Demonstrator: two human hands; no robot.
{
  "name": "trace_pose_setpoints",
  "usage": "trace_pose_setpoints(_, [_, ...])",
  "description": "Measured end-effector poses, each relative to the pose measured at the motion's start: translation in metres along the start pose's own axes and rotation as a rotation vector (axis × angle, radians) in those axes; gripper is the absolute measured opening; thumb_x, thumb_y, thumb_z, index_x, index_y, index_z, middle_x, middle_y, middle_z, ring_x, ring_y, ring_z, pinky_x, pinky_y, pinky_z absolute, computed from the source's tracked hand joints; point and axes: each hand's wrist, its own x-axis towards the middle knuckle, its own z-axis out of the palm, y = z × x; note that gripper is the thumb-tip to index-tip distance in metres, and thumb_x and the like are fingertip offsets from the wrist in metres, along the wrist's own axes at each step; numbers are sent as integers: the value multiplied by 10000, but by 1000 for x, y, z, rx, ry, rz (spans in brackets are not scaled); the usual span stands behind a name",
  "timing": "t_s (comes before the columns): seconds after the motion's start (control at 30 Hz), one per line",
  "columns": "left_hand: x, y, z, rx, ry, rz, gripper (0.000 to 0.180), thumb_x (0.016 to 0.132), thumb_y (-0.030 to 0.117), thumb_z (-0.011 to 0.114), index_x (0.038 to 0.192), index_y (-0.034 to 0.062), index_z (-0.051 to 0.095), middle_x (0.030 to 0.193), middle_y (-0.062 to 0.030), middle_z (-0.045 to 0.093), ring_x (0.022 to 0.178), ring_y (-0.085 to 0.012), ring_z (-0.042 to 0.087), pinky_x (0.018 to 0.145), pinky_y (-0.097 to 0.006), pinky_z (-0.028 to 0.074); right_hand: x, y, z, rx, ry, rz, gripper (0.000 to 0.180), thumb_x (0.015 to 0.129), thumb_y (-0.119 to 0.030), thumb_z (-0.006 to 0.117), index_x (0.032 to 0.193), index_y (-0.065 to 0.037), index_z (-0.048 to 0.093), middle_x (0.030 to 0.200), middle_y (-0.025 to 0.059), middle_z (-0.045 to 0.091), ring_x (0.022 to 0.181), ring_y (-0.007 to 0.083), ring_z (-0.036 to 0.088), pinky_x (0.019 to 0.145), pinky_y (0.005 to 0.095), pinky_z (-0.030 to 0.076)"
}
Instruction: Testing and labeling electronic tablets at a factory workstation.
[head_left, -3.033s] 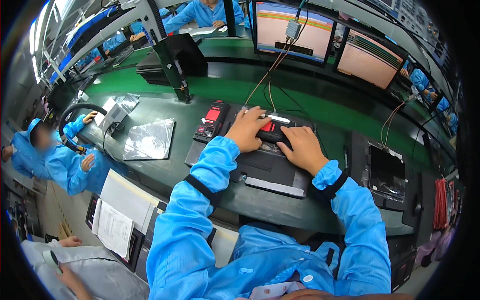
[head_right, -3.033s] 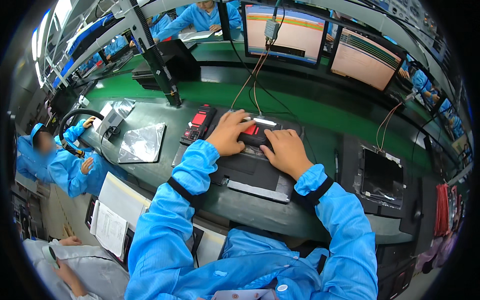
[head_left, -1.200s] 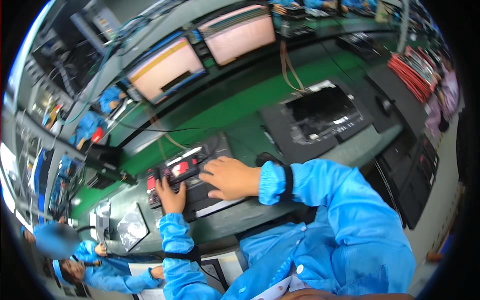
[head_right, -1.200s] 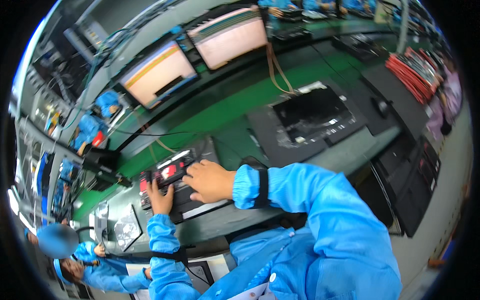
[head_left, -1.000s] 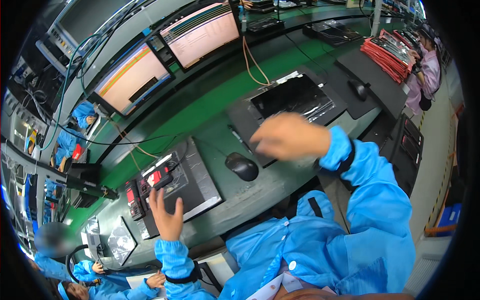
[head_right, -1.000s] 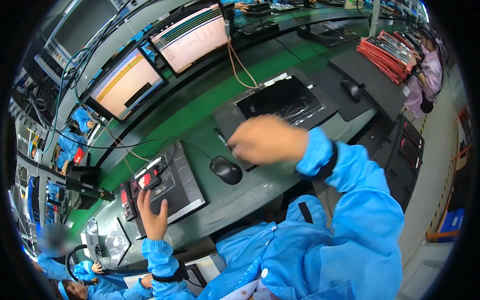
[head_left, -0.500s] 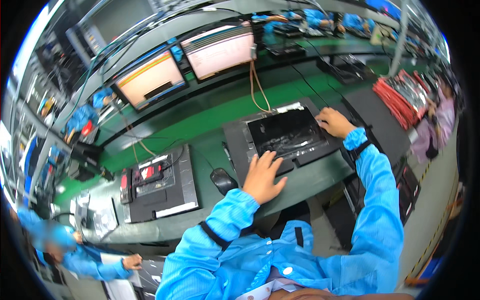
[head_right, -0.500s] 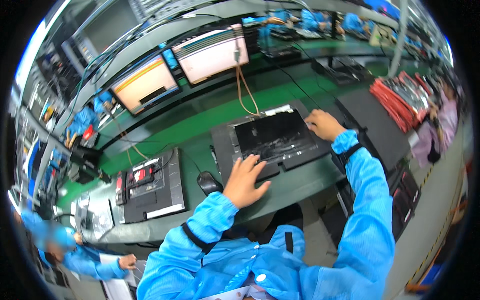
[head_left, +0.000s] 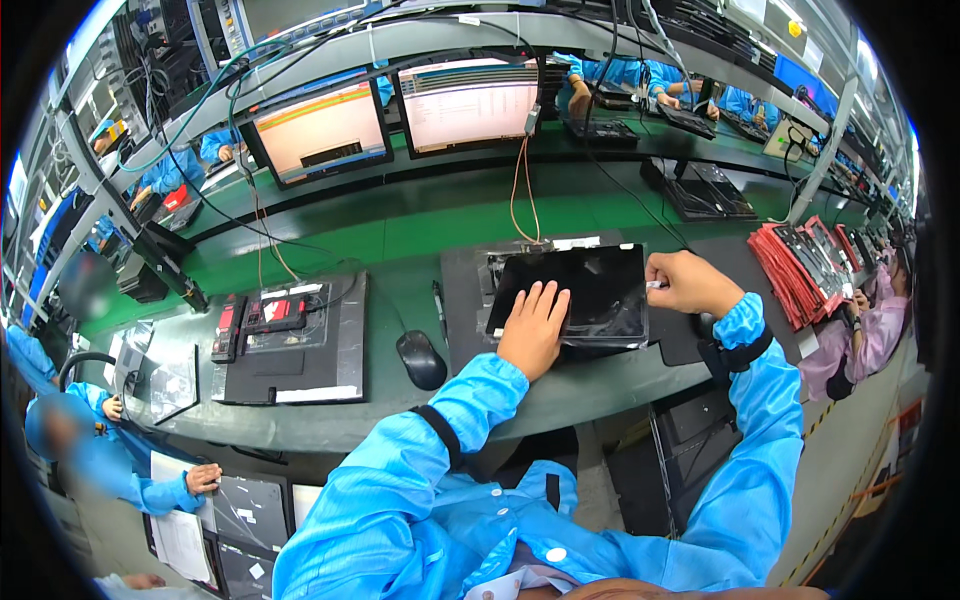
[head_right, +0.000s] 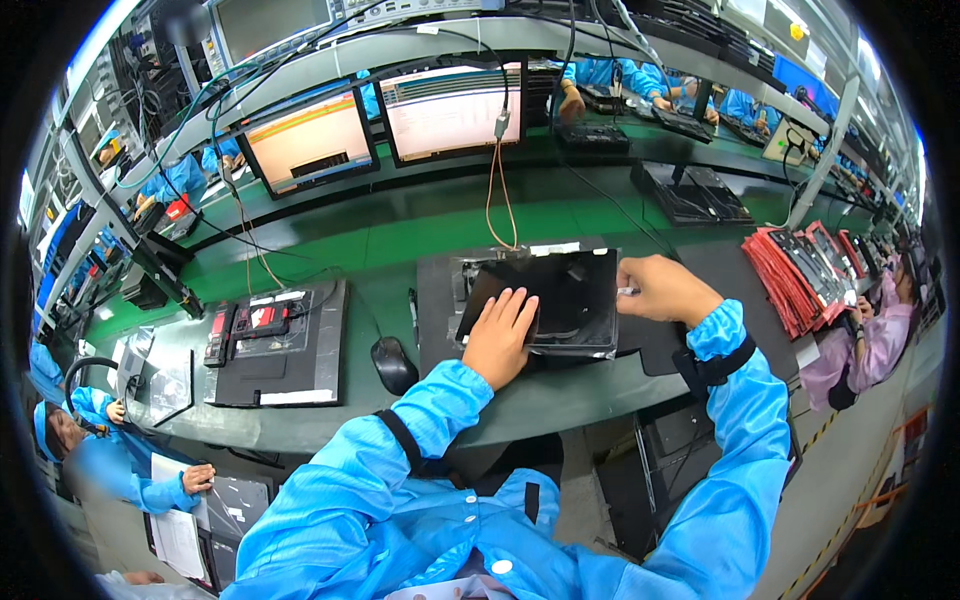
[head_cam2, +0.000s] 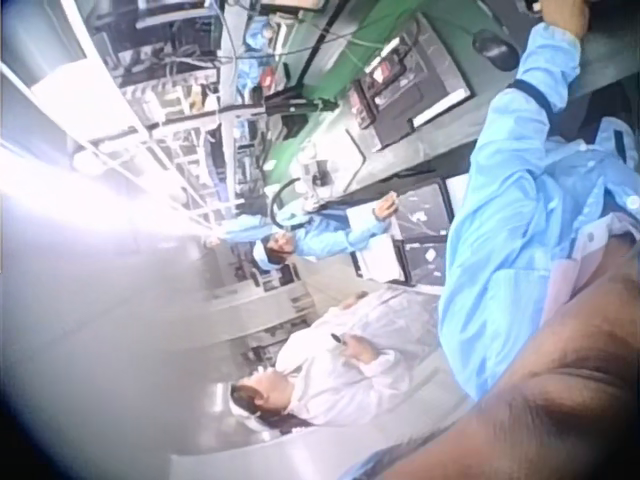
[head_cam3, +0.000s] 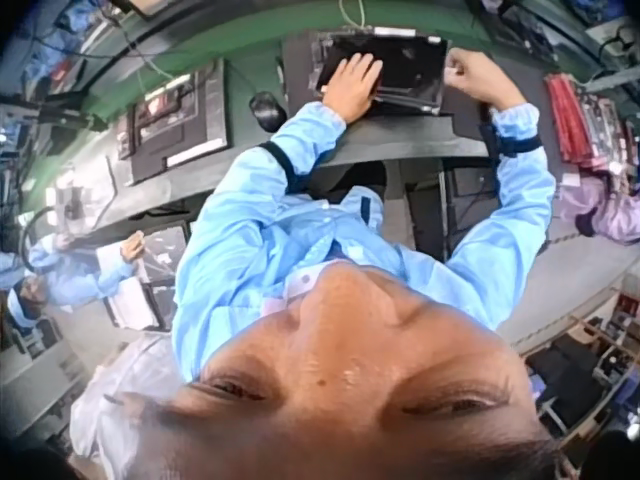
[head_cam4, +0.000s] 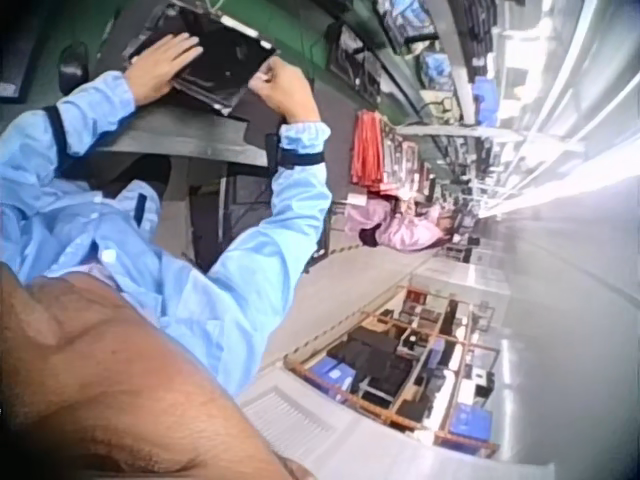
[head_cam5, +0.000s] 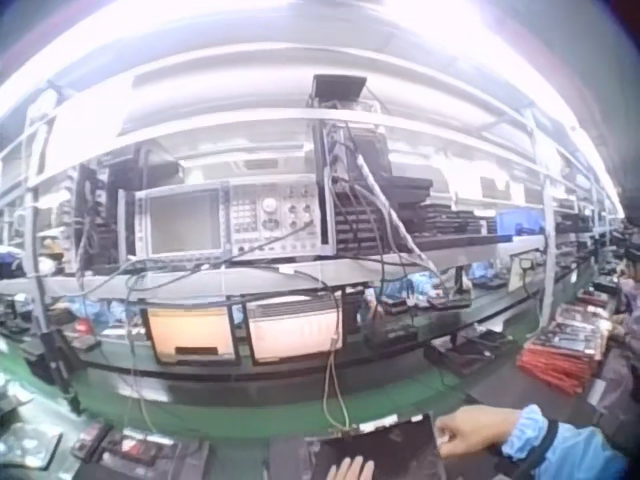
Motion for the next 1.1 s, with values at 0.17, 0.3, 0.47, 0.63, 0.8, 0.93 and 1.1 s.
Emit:
trace_pose_setpoints(0.17, [3, 0, -55, -119, 133, 16, 677, 723, -58, 724, 1388, -5, 607, 1409, -210, 636, 1317, -412, 610, 1135, -504, 495, -18, -16, -17, 3, 221, 80, 331, 803, -261, 857, 953, -16, 694, 849, 146, 727, 742, 330, 705, 694, 419, 555])
trace_pose_setpoints(0.3, [-46, 11, -136, -525, 415, -107, 589, 742, -117, 670, 1326, -43, 663, 1367, -209, 693, 1260, -352, 685, 1092, -428, 533, -33, -70, -7, -499, 907, -276, 251, 896, -186, 819, 1068, -31, 722, 1058, 144, 701, 990, 327, 674, 882, 389, 525])
trace_pose_setpoints(0.47, [-181, 2, -217, -1233, 583, -687, 344, 1038, 110, 682, 1355, -20, 651, 1273, -116, 713, 1150, -212, 681, 985, -369, 542, -9, -143, 119, 34, 718, -291, 88, 926, -96, 758, 962, -21, 727, 896, 128, 696, 829, 305, 689, 746, 391, 550])
trace_pose_setpoints(0.63, [-274, -4, -252, -1634, 739, -1265, 467, 1010, 118, 674, 1442, -5, 548, 1315, -159, 682, 1182, -309, 682, 1014, -444, 563, 78, -200, 198, 1, 389, -300, 181, 954, -235, 712, 915, -58, 716, 879, 136, 676, 836, 379, 691, 724, 480, 552])
trace_pose_setpoints(0.8, [-319, -4, -239, -1738, 786, -1292, 466, 1019, 142, 662, 1448, -1, 551, 1330, -167, 683, 1171, -300, 700, 1015, -445, 581, 171, -199, 230, -384, 149, -93, 302, 920, -342, 724, 903, -41, 738, 938, 215, 749, 903, 423, 731, 778, 529, 582])
trace_pose_setpoints(0.93, [-329, -9, -239, -1833, 749, -1226, 449, 1022, 125, 675, 1435, 3, 550, 1322, -143, 682, 1178, -257, 697, 1005, -421, 584, 207, -169, 241, -377, 113, -75, 346, 897, -348, 751, 869, -3, 758, 909, 259, 745, 887, 452, 732, 807, 538, 578])
trace_pose_setpoints(1.1, [-338, -18, -238, -1876, 781, -1263, 474, 1007, 146, 721, 1430, 6, 559, 1322, -122, 680, 1201, -240, 666, 1042, -404, 540, 228, -175, 228, -214, -165, 107, 401, 838, -337, 830, 821, 54, 743, 814, 251, 731, 806, 420, 736, 752, 490, 557])
